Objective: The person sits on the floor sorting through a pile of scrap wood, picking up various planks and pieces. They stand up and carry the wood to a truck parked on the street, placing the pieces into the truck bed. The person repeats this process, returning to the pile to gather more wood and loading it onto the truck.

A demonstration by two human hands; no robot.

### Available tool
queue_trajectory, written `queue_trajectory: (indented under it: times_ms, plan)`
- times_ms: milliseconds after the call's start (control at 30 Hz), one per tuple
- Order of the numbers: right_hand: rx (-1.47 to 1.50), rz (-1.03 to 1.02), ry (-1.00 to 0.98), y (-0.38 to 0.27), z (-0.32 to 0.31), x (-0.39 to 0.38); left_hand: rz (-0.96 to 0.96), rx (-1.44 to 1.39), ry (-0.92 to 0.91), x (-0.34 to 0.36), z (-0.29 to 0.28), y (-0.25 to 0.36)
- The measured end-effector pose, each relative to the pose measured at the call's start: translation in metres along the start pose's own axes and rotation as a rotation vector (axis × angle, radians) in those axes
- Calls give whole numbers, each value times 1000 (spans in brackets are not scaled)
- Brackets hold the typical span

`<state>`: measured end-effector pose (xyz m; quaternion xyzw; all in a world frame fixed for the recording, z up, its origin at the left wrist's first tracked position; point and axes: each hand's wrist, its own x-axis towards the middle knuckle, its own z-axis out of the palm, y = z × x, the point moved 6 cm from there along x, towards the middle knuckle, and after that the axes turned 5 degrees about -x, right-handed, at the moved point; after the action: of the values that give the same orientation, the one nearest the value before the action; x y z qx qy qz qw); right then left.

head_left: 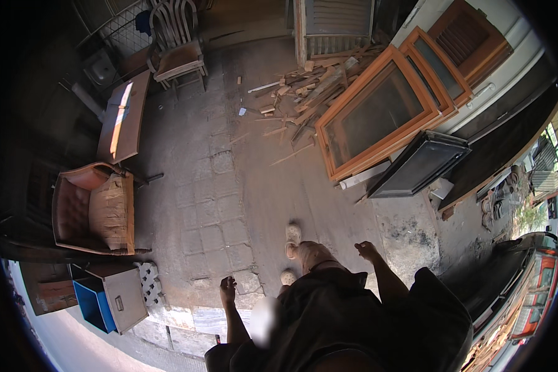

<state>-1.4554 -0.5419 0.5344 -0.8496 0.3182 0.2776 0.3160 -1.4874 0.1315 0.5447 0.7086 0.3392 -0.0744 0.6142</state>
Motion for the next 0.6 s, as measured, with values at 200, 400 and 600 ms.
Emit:
queue_trajectory:
  times_ms: [200,400,600]
  plan:
    - [139,181,-209,-78,63,110,2,-71,114,176,1,102]
    - [296,153,-141,-231,11,241,147,430,-60,261,117,242]
    - [352,-171,204,-454,-135,323,-196,165,-104,390,198,323]
